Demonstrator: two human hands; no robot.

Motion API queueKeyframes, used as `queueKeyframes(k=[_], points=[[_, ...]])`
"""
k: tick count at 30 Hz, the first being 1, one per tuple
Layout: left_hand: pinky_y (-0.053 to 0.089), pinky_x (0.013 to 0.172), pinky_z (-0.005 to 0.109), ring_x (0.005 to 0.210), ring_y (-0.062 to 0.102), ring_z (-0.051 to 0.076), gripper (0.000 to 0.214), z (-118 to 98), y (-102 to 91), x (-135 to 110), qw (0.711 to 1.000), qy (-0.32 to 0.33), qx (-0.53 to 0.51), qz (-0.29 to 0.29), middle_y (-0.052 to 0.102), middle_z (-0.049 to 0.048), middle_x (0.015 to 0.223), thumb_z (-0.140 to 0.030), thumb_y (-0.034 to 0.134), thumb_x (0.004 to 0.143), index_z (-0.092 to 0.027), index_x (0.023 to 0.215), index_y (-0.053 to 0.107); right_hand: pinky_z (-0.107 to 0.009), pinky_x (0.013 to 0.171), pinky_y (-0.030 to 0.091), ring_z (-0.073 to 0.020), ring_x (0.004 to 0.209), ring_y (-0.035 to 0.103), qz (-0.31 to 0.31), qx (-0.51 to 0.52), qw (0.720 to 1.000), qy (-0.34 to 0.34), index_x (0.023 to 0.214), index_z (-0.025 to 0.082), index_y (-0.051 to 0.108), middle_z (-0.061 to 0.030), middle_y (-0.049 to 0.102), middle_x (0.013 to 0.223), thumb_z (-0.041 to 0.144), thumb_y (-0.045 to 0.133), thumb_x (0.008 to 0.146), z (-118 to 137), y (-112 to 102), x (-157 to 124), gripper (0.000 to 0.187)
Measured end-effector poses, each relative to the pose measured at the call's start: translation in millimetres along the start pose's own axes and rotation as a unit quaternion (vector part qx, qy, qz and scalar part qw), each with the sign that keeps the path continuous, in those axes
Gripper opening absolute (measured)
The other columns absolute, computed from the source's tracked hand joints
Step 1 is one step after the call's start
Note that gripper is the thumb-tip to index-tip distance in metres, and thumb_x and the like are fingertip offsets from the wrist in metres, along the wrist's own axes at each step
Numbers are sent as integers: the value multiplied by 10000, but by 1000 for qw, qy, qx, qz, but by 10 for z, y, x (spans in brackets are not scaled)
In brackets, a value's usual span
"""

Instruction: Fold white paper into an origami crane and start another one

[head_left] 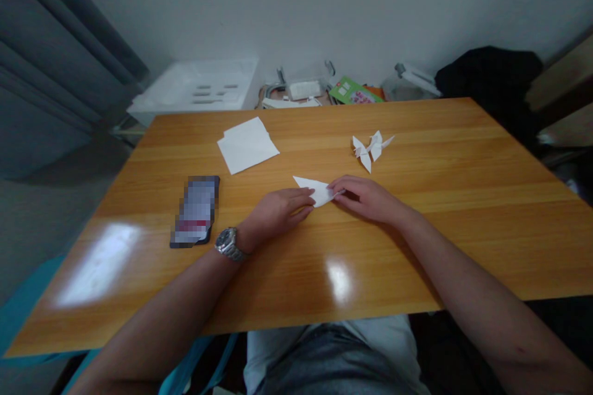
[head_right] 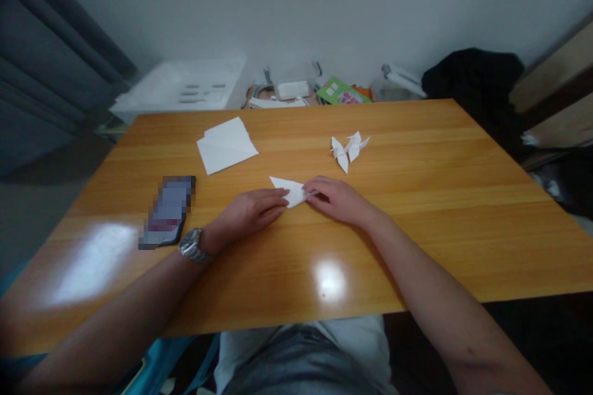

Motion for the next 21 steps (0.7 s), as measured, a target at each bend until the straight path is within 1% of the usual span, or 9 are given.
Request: queueKeyframes(k=[3, 9, 13, 16, 21], points=[[558, 1054, 359, 1224, 680, 218, 276, -18, -7, 0, 1000, 26, 2, 14, 651, 74, 1422, -311, 514, 1046, -218, 1191, 730, -410, 939, 540, -230, 1036, 677, -8, -18, 1000, 17, 1124, 227, 704, -96, 730, 1110, 281, 540, 1017, 0, -24, 11, 203], [539, 1089, 384, 1248, 666, 233, 294, -54, -11, 4, 999, 34, -8, 26, 629, 95, 1447, -321, 541, 1032, -211, 1243, 714, -383, 865, 529, -231, 955, 667, -42, -25, 998, 49, 1107, 218, 710, -89, 716, 1030, 253, 570, 995, 5, -18, 26, 183], [544, 1079, 390, 1239, 667, 233, 289, -64, -7, 8, 998, 45, -12, 34, 621, 91, 1456, -318, 541, 1033, -222, 1248, 709, -380, 850, 524, -233, 947, 662, -60, -24, 996, 64, 1083, 219, 711, -85, 710, 1031, 259, 616, 971, -3, 9, 38, 152], [542, 1076, 396, 1235, 666, 239, 288, -65, 1, 13, 998, 52, -10, 28, 623, 93, 1451, -315, 549, 1030, -224, 1251, 708, -378, 847, 517, -232, 943, 659, -72, -28, 994, 74, 1048, 215, 714, -81, 708, 1017, 254, 631, 960, 6, 28, 52, 127], [534, 1088, 396, 1258, 655, 237, 286, -87, 5, 22, 998, 49, -21, 33, 626, 92, 1449, -307, 556, 1027, -223, 1257, 703, -381, 850, 508, -235, 940, 653, -79, -46, 992, 85, 1036, 207, 717, -79, 709, 1011, 242, 669, 938, 13, 67, 70, 114]])
Point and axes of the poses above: each hand's wrist, its own x-axis towards the middle knuckle, its own y-axis out of the palm, z = x × y, the point moved 1 cm from there along x, towards the middle knuckle
